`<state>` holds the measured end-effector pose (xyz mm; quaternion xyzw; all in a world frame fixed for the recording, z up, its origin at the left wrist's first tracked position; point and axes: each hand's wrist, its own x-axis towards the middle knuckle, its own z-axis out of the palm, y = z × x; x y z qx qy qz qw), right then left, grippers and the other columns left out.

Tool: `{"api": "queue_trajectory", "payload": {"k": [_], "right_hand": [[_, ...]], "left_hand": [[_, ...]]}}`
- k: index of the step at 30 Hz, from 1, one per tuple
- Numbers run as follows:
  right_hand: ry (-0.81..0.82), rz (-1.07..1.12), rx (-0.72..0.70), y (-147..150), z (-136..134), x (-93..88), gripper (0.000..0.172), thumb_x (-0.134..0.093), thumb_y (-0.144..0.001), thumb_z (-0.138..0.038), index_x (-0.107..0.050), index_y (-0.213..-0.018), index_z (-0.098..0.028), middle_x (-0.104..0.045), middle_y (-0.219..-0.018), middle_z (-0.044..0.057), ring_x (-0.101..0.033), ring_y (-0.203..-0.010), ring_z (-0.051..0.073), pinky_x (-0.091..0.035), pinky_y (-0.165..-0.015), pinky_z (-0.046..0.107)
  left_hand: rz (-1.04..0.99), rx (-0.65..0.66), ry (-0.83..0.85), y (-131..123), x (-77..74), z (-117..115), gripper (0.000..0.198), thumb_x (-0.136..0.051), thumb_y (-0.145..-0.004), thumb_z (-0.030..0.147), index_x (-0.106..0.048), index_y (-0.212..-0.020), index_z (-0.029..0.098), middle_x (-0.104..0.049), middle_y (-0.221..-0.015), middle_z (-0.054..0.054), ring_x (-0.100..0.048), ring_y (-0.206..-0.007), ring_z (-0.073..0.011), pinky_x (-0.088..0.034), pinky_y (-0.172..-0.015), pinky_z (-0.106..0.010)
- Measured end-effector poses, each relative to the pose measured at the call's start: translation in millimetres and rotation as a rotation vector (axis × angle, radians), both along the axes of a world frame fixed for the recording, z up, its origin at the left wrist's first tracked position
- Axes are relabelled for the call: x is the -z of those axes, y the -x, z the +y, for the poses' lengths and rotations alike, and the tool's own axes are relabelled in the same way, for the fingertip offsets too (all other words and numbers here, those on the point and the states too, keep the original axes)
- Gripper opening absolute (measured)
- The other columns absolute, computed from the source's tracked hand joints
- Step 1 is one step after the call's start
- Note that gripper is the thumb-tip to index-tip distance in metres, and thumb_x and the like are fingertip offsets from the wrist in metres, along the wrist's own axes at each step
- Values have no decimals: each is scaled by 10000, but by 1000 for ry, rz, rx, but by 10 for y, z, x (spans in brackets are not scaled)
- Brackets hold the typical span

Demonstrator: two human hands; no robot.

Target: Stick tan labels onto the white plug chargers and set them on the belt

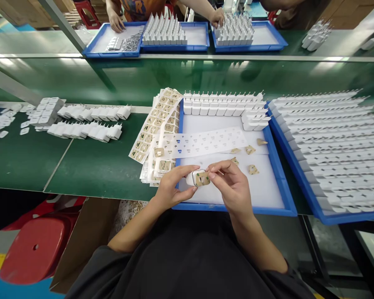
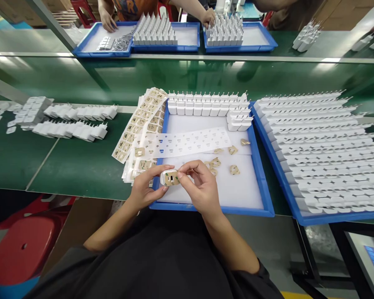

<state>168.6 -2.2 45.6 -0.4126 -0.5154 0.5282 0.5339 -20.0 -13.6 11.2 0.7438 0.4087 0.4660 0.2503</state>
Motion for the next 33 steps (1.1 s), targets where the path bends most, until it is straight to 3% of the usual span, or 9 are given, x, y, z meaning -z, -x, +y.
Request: {"api": "queue_trajectory", "payload": {"k": [13, 20, 33], "right_hand": [[-20, -18, 4, 18, -21, -3, 45, -715, -901, -247, -671, -889, -248, -655, -880, 18, -644, -882, 179, -556, -842, 343], [-42, -21, 10, 40, -19, 12, 87, -739, -887, -202, -671, -911, -250, -648, -886, -5, -638, -873, 156, -548, -840, 319], [-114, -143, 58, 69, -39, 50, 90, -721, -894, -181, -674, -931, -248, -666, -883, -2, -650, -854, 168, -556, -825, 345]], "left_hand": [[30, -3, -61, 10, -26, 9, 448, -678, -906, 265, -594, -1346, 252, -760, -1195, -94, -740, -1046, -233, -613, -898, -344], [0, 16, -145, -4, -5, 26, 449, -686, -905, 241, -590, -1341, 191, -752, -1184, -138, -734, -1043, -226, -612, -898, -332], [-6, 22, -183, 18, 1, 32, 457, -692, -911, 250, -584, -1352, 190, -746, -1193, -153, -732, -1067, -235, -617, -916, -353]]}}
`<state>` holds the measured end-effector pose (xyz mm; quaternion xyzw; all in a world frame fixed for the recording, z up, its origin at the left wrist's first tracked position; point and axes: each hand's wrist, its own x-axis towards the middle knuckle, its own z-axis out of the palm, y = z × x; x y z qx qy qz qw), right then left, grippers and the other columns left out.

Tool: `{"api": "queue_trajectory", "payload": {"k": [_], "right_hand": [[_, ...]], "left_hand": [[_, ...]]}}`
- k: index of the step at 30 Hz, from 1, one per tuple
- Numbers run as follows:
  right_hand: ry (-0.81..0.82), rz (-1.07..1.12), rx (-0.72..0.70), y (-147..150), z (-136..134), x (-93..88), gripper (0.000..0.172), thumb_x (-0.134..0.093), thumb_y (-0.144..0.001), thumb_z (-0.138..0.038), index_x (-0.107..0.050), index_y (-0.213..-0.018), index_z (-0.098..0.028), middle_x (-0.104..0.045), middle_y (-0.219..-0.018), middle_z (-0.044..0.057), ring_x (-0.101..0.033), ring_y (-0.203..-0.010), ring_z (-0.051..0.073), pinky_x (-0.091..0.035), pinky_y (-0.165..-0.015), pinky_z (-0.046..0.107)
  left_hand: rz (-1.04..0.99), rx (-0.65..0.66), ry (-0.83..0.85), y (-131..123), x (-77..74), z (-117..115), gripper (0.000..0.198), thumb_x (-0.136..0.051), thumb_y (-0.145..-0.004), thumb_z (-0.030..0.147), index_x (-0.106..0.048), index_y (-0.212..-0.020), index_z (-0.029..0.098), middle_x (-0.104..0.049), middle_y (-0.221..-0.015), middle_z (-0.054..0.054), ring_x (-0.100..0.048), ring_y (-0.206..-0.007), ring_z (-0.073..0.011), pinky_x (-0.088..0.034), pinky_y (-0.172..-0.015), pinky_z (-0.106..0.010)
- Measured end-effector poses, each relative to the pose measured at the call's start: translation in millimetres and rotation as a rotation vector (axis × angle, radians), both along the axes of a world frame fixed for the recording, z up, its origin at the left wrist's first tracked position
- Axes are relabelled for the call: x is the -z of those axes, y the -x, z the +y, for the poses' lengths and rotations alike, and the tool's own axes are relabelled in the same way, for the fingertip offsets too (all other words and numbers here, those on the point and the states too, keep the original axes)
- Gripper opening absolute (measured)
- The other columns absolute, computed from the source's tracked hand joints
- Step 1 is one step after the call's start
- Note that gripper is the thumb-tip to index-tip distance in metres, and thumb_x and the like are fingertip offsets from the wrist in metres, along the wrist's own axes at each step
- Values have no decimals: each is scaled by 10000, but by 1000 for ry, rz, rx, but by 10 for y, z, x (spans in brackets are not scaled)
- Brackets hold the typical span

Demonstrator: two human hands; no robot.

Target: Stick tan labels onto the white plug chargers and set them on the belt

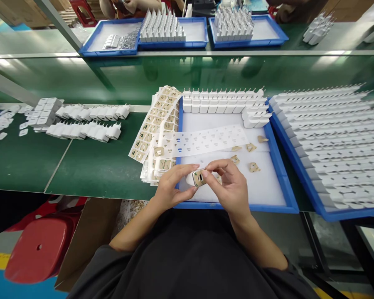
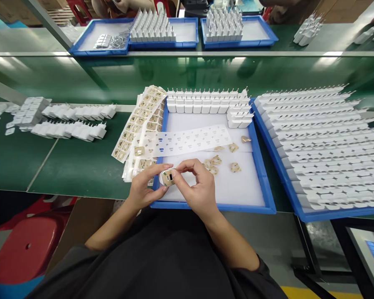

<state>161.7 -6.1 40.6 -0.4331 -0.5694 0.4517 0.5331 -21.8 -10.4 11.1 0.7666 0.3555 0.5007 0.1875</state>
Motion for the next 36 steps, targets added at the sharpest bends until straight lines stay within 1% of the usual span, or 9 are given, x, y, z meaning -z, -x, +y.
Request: {"api": "queue_trajectory", "payload": {"k": [10, 15, 17, 19, 21, 24, 26, 30, 36], "right_hand": [[-45, -71, 40, 45, -11, -27, 94, -697, -899, -158, -667, -916, -245, -672, -867, -9, -678, -826, 157, -594, -797, 332], [-131, -148, 67, 84, -8, -29, 110, -678, -908, -142, -659, -933, -248, -650, -870, -6, -654, -810, 147, -603, -764, 322], [-129, -158, 76, 87, 4, -24, 110, -689, -905, -159, -662, -956, -253, -632, -900, 1, -639, -818, 144, -606, -726, 298], [-57, -116, 21, 74, 21, -15, 132, -714, -897, -201, -673, -1005, -265, -611, -968, 15, -632, -856, 147, -604, -679, 268], [46, -30, -106, 50, 40, 3, 199, -744, -881, -241, -686, -1065, -287, -598, -1040, 29, -623, -936, 163, -605, -680, 257], [149, 117, -281, 14, 63, 54, 300, -773, -860, -263, -699, -1144, -322, -591, -1144, 47, -595, -1086, 200, -615, -780, 299], [174, 197, -314, 5, 76, 102, 296, -761, -871, -274, -716, -1159, -327, -593, -1178, 56, -595, -1129, 218, -608, -844, 338], [147, 245, -249, 53, 95, 191, 171, -701, -909, -284, -767, -1066, -296, -648, -1070, 51, -627, -1072, 217, -558, -945, 391], [150, 264, -147, 197, 83, 193, 55, -685, -886, -294, -715, -922, -265, -627, -985, 33, -615, -992, 196, -548, -802, 318]], "left_hand": [[-4, -10, 3, 1, -3, -10, 467, -705, -904, 240, -588, -1353, 189, -745, -1211, -143, -727, -1090, -233, -608, -941, -345], [-2, -16, 7, -2, 9, -11, 476, -704, -906, 231, -582, -1364, 195, -744, -1222, -138, -727, -1101, -236, -609, -952, -351], [-14, -22, 40, 0, 25, -23, 483, -703, -908, 220, -575, -1373, 205, -740, -1232, -132, -722, -1123, -239, -607, -966, -356], [-49, -17, 83, 5, 63, -40, 496, -706, -909, 209, -564, -1384, 215, -728, -1260, -132, -710, -1165, -245, -599, -994, -368], [-110, 5, 140, 12, 127, -58, 515, -709, -911, 198, -547, -1399, 229, -702, -1313, -134, -685, -1222, -252, -591, -1018, -384], [-226, 51, 222, 20, 250, -72, 534, -702, -915, 171, -523, -1411, 252, -646, -1400, -140, -627, -1312, -267, -591, -1028, -399], [-280, 83, 228, 20, 316, -66, 541, -713, -904, 151, -523, -1399, 259, -635, -1408, -145, -609, -1336, -277, -588, -1035, -422], [-257, 72, 89, 7, 333, -21, 540, -750, -873, 122, -546, -1358, 246, -665, -1356, -156, -649, -1283, -274, -581, -1044, -468], [-60, -55, -174, -30, 213, 28, 530, -772, -859, 109, -555, -1326, 237, -681, -1339, -126, -678, -1238, -233, -626, -984, -443]]}}
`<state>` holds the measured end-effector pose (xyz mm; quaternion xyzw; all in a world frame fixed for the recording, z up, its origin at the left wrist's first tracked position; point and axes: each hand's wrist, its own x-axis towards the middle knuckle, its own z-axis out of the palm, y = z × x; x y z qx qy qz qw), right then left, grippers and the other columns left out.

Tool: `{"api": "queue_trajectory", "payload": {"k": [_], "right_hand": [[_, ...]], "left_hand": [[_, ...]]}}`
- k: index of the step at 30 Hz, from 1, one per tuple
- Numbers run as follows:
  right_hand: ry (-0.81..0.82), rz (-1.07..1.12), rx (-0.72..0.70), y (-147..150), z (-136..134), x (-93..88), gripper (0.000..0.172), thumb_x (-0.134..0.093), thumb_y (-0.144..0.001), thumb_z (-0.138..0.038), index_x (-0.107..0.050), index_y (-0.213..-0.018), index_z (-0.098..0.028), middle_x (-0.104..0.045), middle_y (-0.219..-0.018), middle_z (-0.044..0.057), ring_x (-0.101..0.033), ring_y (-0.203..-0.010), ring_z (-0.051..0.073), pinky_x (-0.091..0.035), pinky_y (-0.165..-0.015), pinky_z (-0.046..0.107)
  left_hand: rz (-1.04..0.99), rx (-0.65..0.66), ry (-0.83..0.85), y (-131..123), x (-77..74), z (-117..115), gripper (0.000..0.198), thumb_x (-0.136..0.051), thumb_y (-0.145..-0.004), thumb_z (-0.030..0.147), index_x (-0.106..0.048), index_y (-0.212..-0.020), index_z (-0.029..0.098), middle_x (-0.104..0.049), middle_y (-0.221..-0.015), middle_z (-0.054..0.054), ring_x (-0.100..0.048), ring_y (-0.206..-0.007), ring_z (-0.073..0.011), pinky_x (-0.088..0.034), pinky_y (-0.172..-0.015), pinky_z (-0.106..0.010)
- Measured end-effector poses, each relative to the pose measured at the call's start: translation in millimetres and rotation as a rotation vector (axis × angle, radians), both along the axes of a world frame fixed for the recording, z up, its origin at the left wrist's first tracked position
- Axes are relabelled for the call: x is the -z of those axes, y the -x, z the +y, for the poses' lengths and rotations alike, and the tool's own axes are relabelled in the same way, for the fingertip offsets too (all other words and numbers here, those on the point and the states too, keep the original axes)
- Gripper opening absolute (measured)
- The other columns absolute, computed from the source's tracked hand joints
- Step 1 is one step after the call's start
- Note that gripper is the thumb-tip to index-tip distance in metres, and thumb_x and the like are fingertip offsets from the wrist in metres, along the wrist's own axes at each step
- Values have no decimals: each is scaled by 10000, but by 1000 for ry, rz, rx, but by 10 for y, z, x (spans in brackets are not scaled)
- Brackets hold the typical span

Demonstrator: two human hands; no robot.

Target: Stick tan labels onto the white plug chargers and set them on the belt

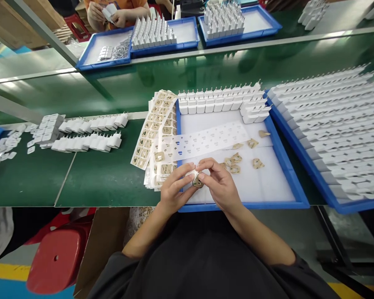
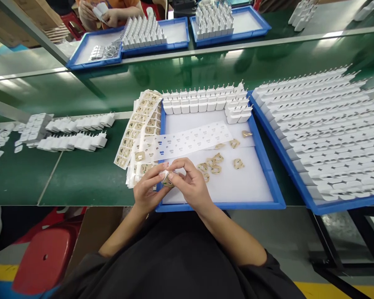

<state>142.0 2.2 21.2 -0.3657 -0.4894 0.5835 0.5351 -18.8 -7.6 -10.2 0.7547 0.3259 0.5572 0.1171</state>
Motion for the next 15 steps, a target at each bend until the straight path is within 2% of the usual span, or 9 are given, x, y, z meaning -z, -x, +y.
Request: {"api": "queue_trajectory", "payload": {"k": [4, 10, 15], "right_hand": [[12, 42, 12, 34, -1, 1, 50, -684, -855, -289, -688, -889, -253, -607, -957, 34, -609, -973, 200, -548, -810, 328], [-3, 75, -12, 13, 15, 44, 123, -618, -898, -237, -726, -948, -265, -626, -1004, 31, -609, -1029, 198, -502, -941, 369], [-16, 27, 0, 31, 9, 1, 56, -666, -866, -267, -663, -921, -255, -589, -973, 28, -601, -972, 189, -535, -817, 322]], "left_hand": [[49, -32, -54, 0, -24, 5, 520, -748, -882, 115, -543, -1343, 243, -684, -1333, -119, -670, -1253, -243, -621, -1001, -469], [37, -32, -58, 2, -20, 17, 523, -758, -874, 110, -542, -1340, 212, -680, -1332, -130, -666, -1260, -237, -618, -1013, -450], [55, -28, -58, -7, -38, 36, 506, -740, -893, 129, -538, -1343, 239, -687, -1325, -117, -671, -1251, -239, -627, -995, -462]]}}
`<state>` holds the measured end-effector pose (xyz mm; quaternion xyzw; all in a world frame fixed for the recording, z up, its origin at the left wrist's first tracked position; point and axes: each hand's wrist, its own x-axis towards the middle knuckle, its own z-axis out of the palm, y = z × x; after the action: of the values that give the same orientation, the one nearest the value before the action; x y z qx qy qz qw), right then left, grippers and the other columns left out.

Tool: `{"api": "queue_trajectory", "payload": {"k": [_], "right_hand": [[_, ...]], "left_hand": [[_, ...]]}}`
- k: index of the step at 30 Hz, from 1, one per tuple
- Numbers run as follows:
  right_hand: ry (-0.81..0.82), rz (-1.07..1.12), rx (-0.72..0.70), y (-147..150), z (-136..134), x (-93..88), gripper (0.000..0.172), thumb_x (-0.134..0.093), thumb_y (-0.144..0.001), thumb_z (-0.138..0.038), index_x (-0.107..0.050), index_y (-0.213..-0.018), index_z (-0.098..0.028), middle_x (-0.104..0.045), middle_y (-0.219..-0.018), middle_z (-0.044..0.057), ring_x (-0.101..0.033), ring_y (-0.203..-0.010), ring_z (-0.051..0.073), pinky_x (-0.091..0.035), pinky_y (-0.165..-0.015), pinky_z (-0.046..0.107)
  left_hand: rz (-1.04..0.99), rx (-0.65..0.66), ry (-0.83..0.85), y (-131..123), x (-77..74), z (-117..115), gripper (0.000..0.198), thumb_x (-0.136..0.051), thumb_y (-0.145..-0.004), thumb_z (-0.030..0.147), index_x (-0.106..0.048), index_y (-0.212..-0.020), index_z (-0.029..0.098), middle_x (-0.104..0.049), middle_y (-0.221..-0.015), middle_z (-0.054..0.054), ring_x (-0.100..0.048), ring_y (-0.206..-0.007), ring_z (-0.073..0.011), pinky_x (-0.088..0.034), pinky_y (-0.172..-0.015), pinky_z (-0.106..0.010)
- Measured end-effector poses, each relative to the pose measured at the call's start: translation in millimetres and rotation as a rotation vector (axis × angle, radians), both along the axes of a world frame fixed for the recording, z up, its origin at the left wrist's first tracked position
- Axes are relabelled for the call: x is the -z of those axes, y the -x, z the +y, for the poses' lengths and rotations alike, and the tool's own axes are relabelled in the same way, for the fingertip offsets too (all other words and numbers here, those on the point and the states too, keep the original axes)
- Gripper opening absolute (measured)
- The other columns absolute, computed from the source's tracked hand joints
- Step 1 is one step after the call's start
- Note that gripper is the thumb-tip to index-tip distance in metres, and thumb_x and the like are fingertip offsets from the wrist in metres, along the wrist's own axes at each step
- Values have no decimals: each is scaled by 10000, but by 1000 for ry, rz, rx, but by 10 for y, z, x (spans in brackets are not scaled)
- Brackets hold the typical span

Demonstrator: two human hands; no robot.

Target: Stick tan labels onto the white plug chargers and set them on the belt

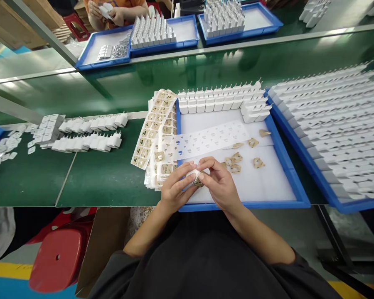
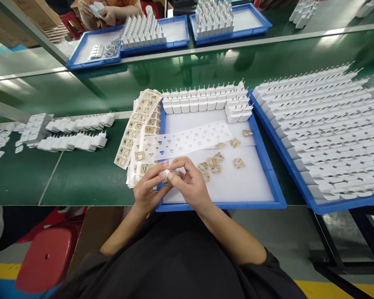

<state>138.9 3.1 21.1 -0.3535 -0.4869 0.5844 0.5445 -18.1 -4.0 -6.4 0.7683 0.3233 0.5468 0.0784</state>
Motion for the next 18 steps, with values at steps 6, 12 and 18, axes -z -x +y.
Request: {"api": "queue_trajectory", "payload": {"k": [6, 12, 18], "right_hand": [[-75, -111, -72, -62, -14, -41, 261, -753, -813, -239, -632, -1040, -282, -557, -1101, 37, -593, -1048, 187, -542, -828, 307], [-79, -4, -292, -239, 67, 43, 278, -737, -877, -340, -702, -1149, -293, -609, -1173, 73, -621, -1105, 222, -588, -815, 351], [-255, -257, -126, -298, 127, -173, 121, -626, -969, -280, -732, -1024, -259, -705, -933, 34, -669, -876, 179, -569, -759, 326]], "left_hand": [[-108, 91, 95, 12, 3, -10, 475, -723, -900, 122, -559, -1335, 222, -676, -1342, -160, -660, -1268, -255, -609, -1008, -463], [-277, 194, 240, 40, 122, -53, 504, -772, -872, 178, -559, -1320, 263, -683, -1329, -148, -666, -1260, -266, -597, -1013, -486], [-166, 193, 200, 59, 28, -35, 477, -763, -869, 151, -582, -1303, 230, -695, -1295, -155, -687, -1209, -252, -607, -973, -443]]}}
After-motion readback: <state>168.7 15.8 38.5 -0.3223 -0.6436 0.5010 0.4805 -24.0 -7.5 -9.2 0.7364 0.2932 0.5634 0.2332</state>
